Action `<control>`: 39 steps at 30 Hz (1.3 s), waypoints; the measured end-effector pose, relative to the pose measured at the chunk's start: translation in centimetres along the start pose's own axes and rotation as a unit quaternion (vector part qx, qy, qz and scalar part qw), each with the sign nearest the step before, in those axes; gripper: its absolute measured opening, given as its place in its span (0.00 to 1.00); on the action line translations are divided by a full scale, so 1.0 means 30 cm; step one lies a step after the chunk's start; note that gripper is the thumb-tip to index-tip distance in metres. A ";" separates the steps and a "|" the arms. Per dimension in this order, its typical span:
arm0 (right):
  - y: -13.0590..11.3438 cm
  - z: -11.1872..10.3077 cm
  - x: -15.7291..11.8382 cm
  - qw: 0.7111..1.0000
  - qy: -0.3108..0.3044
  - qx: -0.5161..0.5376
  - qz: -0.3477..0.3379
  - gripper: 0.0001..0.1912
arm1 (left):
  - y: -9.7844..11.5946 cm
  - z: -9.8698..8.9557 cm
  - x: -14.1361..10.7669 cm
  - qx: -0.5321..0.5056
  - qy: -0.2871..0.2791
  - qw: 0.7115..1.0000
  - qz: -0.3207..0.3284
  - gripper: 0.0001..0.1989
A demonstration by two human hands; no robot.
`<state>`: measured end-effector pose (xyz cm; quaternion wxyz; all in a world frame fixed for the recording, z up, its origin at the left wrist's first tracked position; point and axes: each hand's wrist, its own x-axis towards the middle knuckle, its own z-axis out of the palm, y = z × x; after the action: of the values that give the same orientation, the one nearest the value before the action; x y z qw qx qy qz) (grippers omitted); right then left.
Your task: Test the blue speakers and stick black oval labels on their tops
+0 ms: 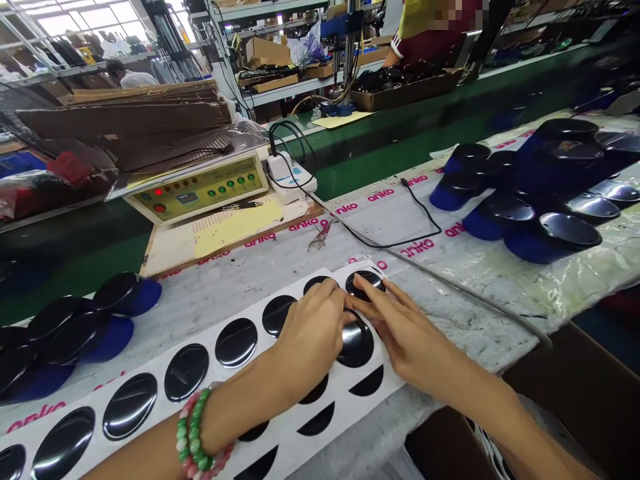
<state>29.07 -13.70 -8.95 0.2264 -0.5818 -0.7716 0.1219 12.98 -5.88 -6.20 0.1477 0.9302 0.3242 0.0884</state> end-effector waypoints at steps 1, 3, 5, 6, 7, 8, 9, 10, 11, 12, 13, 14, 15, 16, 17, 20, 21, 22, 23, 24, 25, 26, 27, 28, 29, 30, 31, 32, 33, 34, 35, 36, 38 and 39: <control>-0.003 -0.001 0.001 1.000 0.002 -0.001 0.001 0.40 | 0.001 0.004 -0.005 0.008 0.002 1.000 0.008 0.04; -0.009 -0.005 0.001 1.000 0.005 -0.001 0.002 0.40 | 0.000 0.012 -0.025 0.021 0.009 0.999 0.024 0.06; -0.013 -0.009 0.001 1.000 0.000 -0.001 0.006 0.39 | -0.006 0.014 -0.049 0.025 0.019 0.999 0.037 0.06; -0.014 -0.011 0.001 1.000 -0.004 -0.003 0.008 0.37 | -0.011 0.013 -0.060 0.025 0.025 0.999 0.041 0.07; -0.014 -0.012 0.001 1.000 -0.008 -0.006 0.011 0.36 | -0.016 0.011 -0.069 0.026 0.032 0.998 0.043 0.09; -0.014 -0.013 0.001 1.000 -0.010 -0.008 0.013 0.34 | -0.021 0.009 -0.074 0.026 0.037 0.998 0.047 0.12; -0.013 -0.012 0.001 1.000 -0.011 -0.007 0.014 0.33 | -0.024 0.008 -0.077 0.025 0.042 0.997 0.052 0.14; -0.012 -0.012 0.002 1.000 -0.011 -0.005 0.016 0.32 | -0.026 0.007 -0.078 0.023 0.046 0.997 0.057 0.14; -0.010 -0.011 0.003 1.000 -0.012 -0.001 0.017 0.32 | -0.025 0.008 -0.078 0.019 0.051 0.997 0.063 0.13; -0.008 -0.010 0.004 1.000 -0.012 0.006 0.018 0.32 | -0.024 0.009 -0.077 0.012 0.056 0.996 0.068 0.11; -0.006 -0.009 0.005 1.000 -0.011 0.014 0.019 0.32 | -0.022 0.011 -0.075 0.002 0.063 0.996 0.069 0.10; -0.004 -0.008 0.005 1.000 -0.011 0.021 0.021 0.31 | -0.020 0.014 -0.075 -0.010 0.072 0.995 0.067 0.08; -0.003 -0.007 0.005 0.999 -0.012 0.026 0.024 0.31 | -0.018 0.017 -0.074 -0.023 0.081 0.994 0.064 0.07; -0.002 -0.006 0.004 0.999 -0.012 0.030 0.026 0.31 | -0.017 0.020 -0.075 -0.037 0.090 0.993 0.063 0.06; -0.001 -0.006 0.003 0.999 -0.012 0.032 0.027 0.30 | -0.018 0.023 -0.076 -0.050 0.098 0.992 0.064 0.06; 0.000 -0.005 -0.001 0.999 -0.009 0.027 0.029 0.29 | -0.026 0.032 -0.079 -0.084 0.116 0.986 0.082 0.05; -0.001 -0.004 -0.002 0.999 -0.006 0.024 0.026 0.29 | -0.029 0.034 -0.080 -0.093 0.119 0.985 0.088 0.05; -0.001 -0.004 -0.003 1.000 -0.003 0.019 0.022 0.28 | -0.032 0.035 -0.081 -0.102 0.119 0.983 0.092 0.06; -0.001 -0.003 -0.003 1.000 0.002 0.014 0.017 0.28 | -0.035 0.034 -0.082 -0.110 0.116 0.982 0.096 0.06; -0.001 -0.003 -0.003 1.000 0.009 0.007 0.013 0.27 | -0.037 0.030 -0.084 -0.117 0.111 0.982 0.100 0.07; 0.000 -0.002 -0.002 1.000 0.015 -0.001 0.008 0.27 | -0.039 0.025 -0.089 -0.122 0.105 0.981 0.106 0.07; 0.000 -0.002 0.000 1.000 0.021 -0.009 0.005 0.28 | -0.040 0.016 -0.097 -0.128 0.095 0.981 0.114 0.08; 0.001 -0.002 0.001 1.000 0.027 -0.016 0.003 0.28 | -0.043 0.005 -0.108 -0.137 0.079 0.979 0.125 0.09; 0.001 -0.003 0.003 0.999 0.029 -0.022 0.000 0.29 | -0.045 -0.008 -0.124 -0.154 0.058 0.976 0.139 0.10; 0.001 -0.004 0.005 0.999 0.028 -0.024 -0.001 0.31 | -0.048 -0.023 -0.144 -0.181 0.030 0.971 0.151 0.11; 0.001 -0.006 0.006 0.999 0.025 -0.023 -0.003 0.31 | -0.051 -0.040 -0.167 -0.218 -0.003 0.964 0.155 0.11; 0.001 -0.008 0.008 1.000 0.022 -0.021 -0.003 0.32 | -0.055 -0.056 -0.193 -0.262 -0.033 0.953 0.148 0.10; 0.000 -0.010 0.008 1.000 0.019 -0.018 -0.005 0.33 | -0.057 -0.073 -0.221 -0.310 -0.054 0.941 0.124 0.09; 0.000 -0.011 0.009 1.000 0.017 -0.015 -0.006 0.33 | -0.058 -0.090 -0.249 -0.357 -0.063 0.927 0.093 0.07; -0.001 -0.012 0.008 1.000 0.016 -0.014 -0.008 0.34 | -0.058 -0.105 -0.275 -0.403 -0.064 0.911 0.065 0.05; -0.001 -0.013 0.007 1.000 0.018 -0.014 -0.010 0.35 | -0.056 -0.119 -0.298 -0.448 -0.055 0.891 0.045 0.05; -0.001 -0.012 0.006 1.000 0.020 -0.013 -0.011 0.35 | -0.054 -0.132 -0.316 -0.494 -0.036 0.868 0.034 0.06; 0.002 -0.009 0.004 1.000 0.025 -0.009 -0.010 0.33 | -0.049 -0.154 -0.333 -0.566 0.020 0.824 0.021 0.08; 0.004 -0.007 0.003 1.000 0.027 -0.005 -0.008 0.32 | -0.048 -0.164 -0.330 -0.585 0.052 0.809 0.006 0.10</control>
<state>29.25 -13.61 -8.79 0.2450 -0.5799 -0.7705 0.1004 3.20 -9.98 -2.75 0.6463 0.6638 0.2131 0.3102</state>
